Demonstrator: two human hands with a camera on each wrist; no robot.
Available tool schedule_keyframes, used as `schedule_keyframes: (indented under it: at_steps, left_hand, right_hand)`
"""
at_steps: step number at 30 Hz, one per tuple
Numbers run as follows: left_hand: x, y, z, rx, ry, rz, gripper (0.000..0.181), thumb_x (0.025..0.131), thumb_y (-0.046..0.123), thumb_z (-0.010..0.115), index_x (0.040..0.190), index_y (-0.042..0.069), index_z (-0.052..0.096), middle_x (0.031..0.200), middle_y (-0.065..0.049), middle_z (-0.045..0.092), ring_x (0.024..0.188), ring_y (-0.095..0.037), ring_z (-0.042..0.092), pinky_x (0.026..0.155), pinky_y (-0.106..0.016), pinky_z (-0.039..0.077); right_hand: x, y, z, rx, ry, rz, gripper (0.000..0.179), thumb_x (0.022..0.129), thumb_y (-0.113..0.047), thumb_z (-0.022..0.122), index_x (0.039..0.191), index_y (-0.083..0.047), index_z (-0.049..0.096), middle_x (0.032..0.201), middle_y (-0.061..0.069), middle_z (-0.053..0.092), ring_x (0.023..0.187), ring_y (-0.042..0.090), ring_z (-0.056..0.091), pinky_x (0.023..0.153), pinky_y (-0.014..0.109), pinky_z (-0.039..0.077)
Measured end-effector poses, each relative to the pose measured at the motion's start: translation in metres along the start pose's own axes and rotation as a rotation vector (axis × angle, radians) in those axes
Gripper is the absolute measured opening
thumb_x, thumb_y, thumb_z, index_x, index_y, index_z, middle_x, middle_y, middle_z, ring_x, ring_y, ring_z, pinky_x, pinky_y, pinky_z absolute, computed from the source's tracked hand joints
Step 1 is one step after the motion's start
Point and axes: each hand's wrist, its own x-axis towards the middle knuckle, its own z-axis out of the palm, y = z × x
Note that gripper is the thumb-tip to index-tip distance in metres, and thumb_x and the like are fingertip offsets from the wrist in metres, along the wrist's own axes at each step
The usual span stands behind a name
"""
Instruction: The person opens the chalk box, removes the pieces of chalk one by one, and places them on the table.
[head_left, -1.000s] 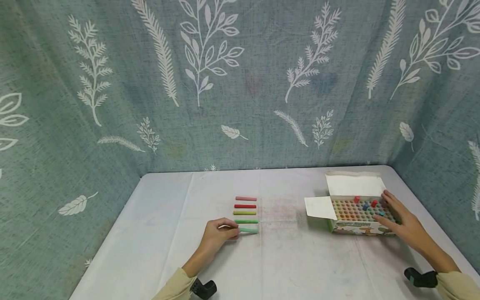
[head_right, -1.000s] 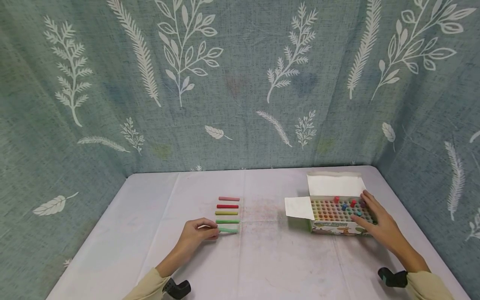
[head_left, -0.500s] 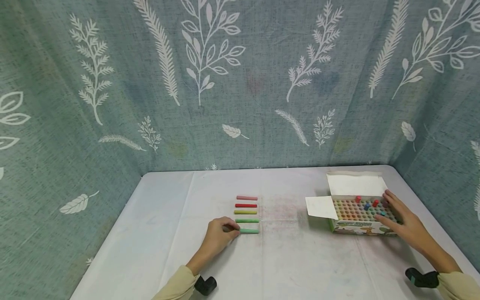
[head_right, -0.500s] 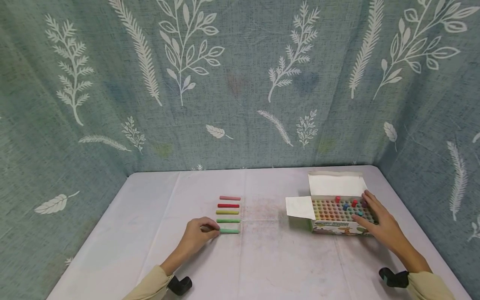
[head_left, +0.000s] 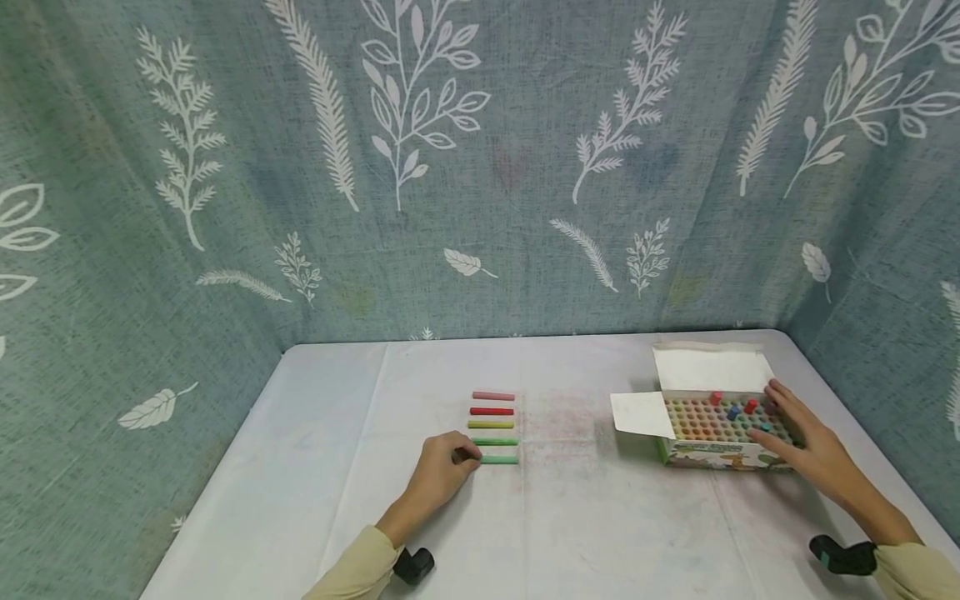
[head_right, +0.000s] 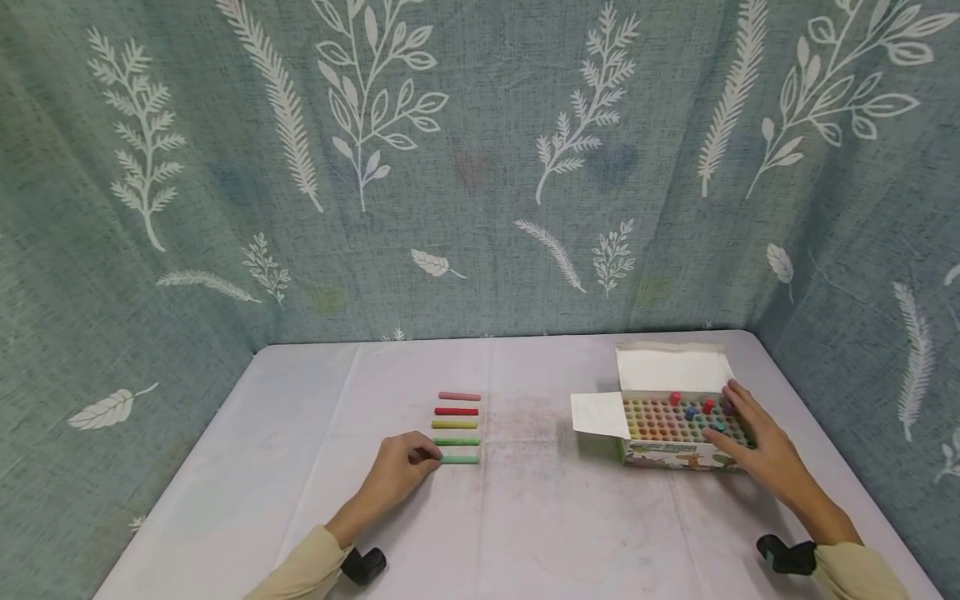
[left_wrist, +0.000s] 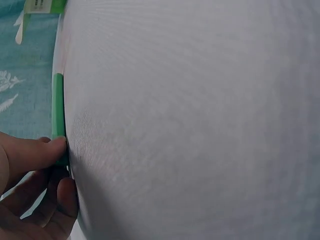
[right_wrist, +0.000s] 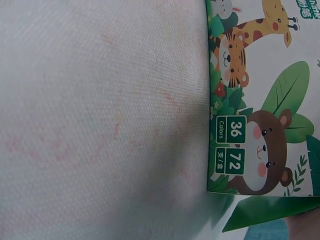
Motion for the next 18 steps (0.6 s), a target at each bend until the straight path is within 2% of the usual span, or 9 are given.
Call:
schedule_keyframes:
  at_steps: [7,12,18]
  left_hand:
    - [0.002,0.001,-0.002,0.01,0.006,0.002,0.015,0.073,-0.007,0.076,0.076,0.007,0.071,0.077,0.0,0.066,0.067,-0.012,0.058,0.059,-0.022,0.047]
    - [0.004,0.007,-0.004,0.02,0.007,0.005,0.016,0.073,-0.006,0.075,0.079,0.007,0.071,0.08,0.001,0.065,0.074,-0.017,0.06,0.064,-0.026,0.048]
    - [0.008,0.017,-0.004,0.009,-0.006,-0.014,0.014,0.076,-0.001,0.074,0.082,0.011,0.07,0.082,0.003,0.064,0.078,-0.016,0.058,0.068,-0.029,0.048]
  right_hand:
    - [0.0,-0.001,0.0,0.001,0.002,0.005,0.084,0.093,-0.037,0.059,0.153,-0.01,0.007,0.157,0.019,0.001,0.137,0.05,0.003,0.09,0.077,0.013]
    - [0.0,-0.001,0.0,-0.005,-0.004,0.014,0.085,0.093,-0.038,0.059,0.153,-0.01,0.006,0.156,0.019,0.001,0.137,0.051,0.003,0.09,0.077,0.014]
    - [0.0,0.0,0.0,-0.001,-0.008,0.015,0.085,0.093,-0.038,0.059,0.153,-0.01,0.006,0.156,0.02,0.001,0.137,0.051,0.003,0.09,0.077,0.013]
